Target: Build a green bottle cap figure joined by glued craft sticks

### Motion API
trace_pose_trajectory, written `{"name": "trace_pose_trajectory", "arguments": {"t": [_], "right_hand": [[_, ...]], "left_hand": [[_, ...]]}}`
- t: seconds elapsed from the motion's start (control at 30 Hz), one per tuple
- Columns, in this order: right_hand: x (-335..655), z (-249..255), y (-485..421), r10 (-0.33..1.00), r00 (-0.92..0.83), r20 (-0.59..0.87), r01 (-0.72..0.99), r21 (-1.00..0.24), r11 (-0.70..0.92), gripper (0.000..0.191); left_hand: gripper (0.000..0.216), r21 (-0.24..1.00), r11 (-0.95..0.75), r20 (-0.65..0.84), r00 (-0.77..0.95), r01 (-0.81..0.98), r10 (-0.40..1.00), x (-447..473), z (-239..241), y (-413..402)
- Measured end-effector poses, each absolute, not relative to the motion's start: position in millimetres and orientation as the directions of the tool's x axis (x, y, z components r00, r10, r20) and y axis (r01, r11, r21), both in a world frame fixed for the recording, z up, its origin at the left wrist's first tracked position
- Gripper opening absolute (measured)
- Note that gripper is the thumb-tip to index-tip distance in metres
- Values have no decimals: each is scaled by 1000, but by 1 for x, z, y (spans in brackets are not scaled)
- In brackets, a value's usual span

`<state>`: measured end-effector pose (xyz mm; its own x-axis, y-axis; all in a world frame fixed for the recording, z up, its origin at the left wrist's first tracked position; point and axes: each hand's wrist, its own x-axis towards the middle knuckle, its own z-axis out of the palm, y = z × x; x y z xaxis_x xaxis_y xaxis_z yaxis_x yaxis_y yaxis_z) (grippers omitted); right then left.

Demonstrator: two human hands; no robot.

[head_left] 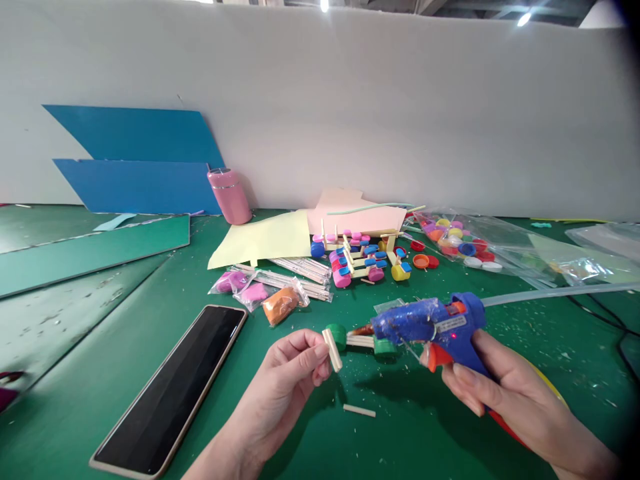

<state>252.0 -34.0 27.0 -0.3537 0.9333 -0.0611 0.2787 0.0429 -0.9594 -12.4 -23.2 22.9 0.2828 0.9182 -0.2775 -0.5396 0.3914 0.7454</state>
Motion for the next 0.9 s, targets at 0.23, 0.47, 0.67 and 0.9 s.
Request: {"name": "trace_pose_trajectory", "arguments": {"t": [0.23, 0.47, 0.67, 0.9], "right_hand": [[266, 31, -15, 990, 93, 107, 389, -919, 63, 23], [315, 7, 19, 928, 337, 158, 737, -657, -156, 41], [326, -12, 30, 905, 383, 185, 802, -553, -226, 44], [310, 1, 17, 873, 314, 373, 881, -456, -122, 44]], "left_hand": [[14, 793, 395, -302, 264, -464, 916, -12, 19, -25], [18, 835, 362, -280, 247, -414, 928, -11, 21, -24], [17, 840, 338, -262, 228, -424, 938, -12, 21, -22], [15, 848, 309, -228, 228, -431, 946, -11, 26, -23]]}}
